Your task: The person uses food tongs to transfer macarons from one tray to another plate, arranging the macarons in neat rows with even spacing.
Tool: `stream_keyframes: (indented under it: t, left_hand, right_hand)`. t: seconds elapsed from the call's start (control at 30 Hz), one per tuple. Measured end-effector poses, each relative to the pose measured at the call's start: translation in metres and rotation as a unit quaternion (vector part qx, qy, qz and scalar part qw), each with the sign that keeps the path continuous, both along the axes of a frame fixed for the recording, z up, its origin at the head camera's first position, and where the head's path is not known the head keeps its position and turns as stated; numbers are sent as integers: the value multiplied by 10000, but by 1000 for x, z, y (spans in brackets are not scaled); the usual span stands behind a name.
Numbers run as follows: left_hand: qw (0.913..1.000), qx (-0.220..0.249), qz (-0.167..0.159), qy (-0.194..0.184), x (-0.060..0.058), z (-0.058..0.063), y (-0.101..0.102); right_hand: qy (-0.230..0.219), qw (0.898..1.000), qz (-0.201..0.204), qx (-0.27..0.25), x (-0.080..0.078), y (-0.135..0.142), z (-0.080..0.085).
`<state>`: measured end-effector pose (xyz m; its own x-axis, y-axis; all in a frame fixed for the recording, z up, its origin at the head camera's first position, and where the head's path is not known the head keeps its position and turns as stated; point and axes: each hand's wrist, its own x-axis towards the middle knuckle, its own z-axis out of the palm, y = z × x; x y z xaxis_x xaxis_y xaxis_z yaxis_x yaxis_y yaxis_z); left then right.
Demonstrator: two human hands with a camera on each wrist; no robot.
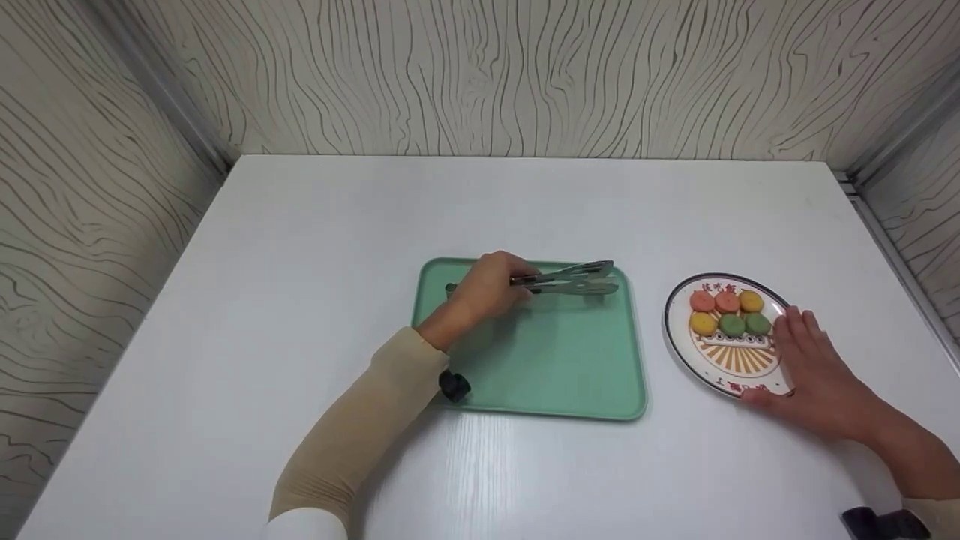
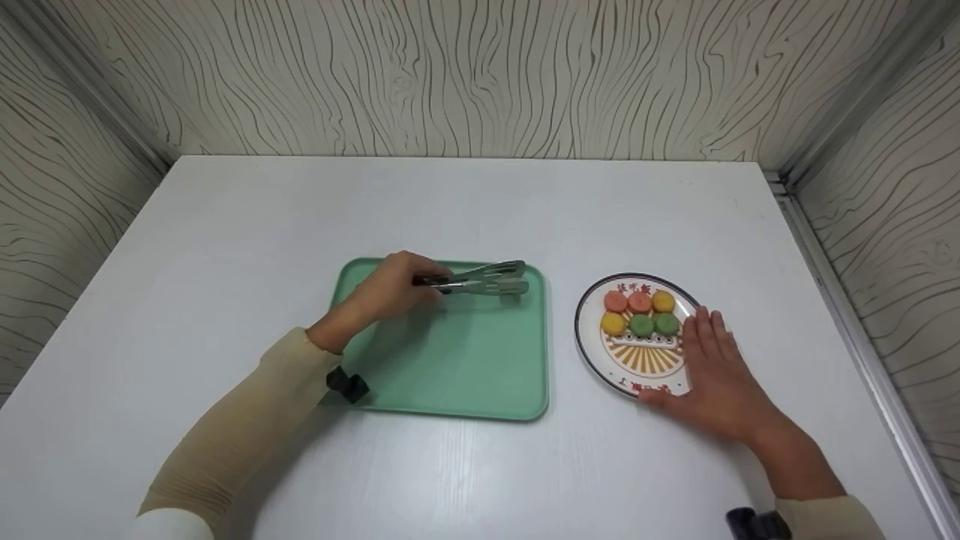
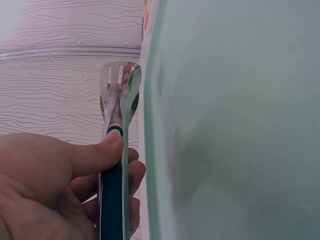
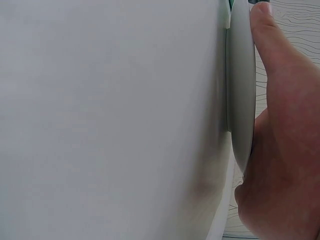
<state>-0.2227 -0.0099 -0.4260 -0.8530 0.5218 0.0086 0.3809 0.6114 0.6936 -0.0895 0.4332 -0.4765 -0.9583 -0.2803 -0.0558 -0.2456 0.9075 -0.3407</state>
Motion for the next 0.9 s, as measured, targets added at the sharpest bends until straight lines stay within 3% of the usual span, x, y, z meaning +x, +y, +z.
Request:
stream_keyframes:
  t: [0.9]
  left_hand:
    - [9992, -168, -349, -61, 13, 11, 36]
  right_hand:
    - [-32, 9999, -41, 108, 1, -1, 0]
